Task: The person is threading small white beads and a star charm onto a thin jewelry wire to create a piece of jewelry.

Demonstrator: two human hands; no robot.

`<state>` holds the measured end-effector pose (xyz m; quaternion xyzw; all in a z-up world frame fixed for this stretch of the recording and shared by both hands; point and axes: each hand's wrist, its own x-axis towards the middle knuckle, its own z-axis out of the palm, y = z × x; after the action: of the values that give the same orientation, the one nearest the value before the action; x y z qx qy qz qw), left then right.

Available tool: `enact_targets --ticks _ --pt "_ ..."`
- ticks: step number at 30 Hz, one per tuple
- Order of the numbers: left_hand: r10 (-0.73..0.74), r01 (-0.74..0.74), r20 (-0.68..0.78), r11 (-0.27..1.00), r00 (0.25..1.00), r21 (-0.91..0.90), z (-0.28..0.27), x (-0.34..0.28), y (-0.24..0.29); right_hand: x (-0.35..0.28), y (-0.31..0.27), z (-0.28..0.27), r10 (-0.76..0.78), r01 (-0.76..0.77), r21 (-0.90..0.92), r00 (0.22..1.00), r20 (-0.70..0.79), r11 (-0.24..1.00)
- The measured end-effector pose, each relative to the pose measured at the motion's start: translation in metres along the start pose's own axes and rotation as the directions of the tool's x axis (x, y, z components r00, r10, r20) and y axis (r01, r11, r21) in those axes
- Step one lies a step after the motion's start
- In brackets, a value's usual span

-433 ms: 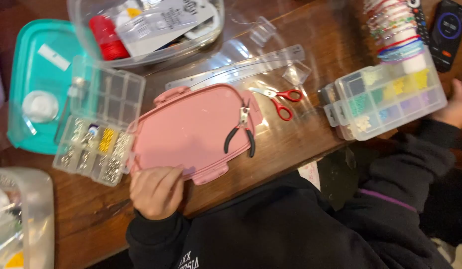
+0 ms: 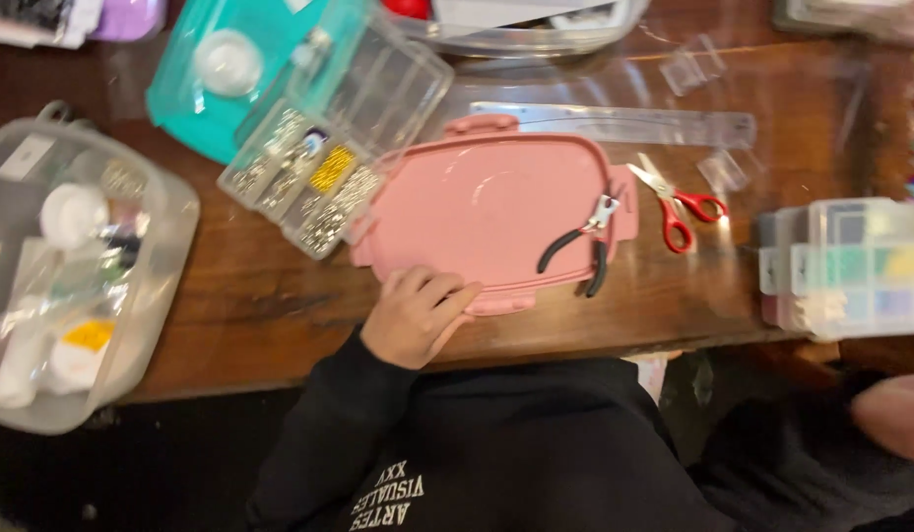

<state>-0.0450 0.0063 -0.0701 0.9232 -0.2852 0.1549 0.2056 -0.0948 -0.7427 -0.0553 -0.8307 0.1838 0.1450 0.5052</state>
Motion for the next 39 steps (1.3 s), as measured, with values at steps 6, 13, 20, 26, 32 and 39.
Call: enact_targets --ticks 6,13,20,26,32,39 --pt "0.019 -0.002 0.088 0.982 0.996 -0.190 -0.004 0.007 0.010 0.001 -0.235 0.260 -0.994 0.913 -0.394 0.084 -0.072 0.106" --pt "0.029 0.004 0.147 0.975 0.989 -0.224 -0.022 0.015 0.028 0.002 -0.283 0.298 -0.877 0.898 -0.310 0.398 0.268 0.313" --pt "0.017 -0.028 -0.154 0.997 0.988 -0.070 -0.111 0.071 -0.043 0.005 -0.265 0.304 -0.835 0.915 -0.348 0.348 0.426 0.204" --pt "-0.421 0.410 -0.133 0.680 0.897 0.608 -0.113 0.071 -0.232 0.000 -0.258 0.310 -0.820 0.909 -0.413 0.279 0.500 0.057" --pt "-0.463 0.403 -0.060 0.693 0.884 0.598 -0.064 0.055 -0.319 -0.005 -0.258 0.317 -0.821 0.912 -0.407 0.274 0.501 0.056" --pt "-0.418 0.417 -0.145 0.689 0.897 0.593 -0.069 0.061 -0.283 -0.011 -0.272 0.347 -0.843 0.904 -0.422 0.283 0.458 0.075"
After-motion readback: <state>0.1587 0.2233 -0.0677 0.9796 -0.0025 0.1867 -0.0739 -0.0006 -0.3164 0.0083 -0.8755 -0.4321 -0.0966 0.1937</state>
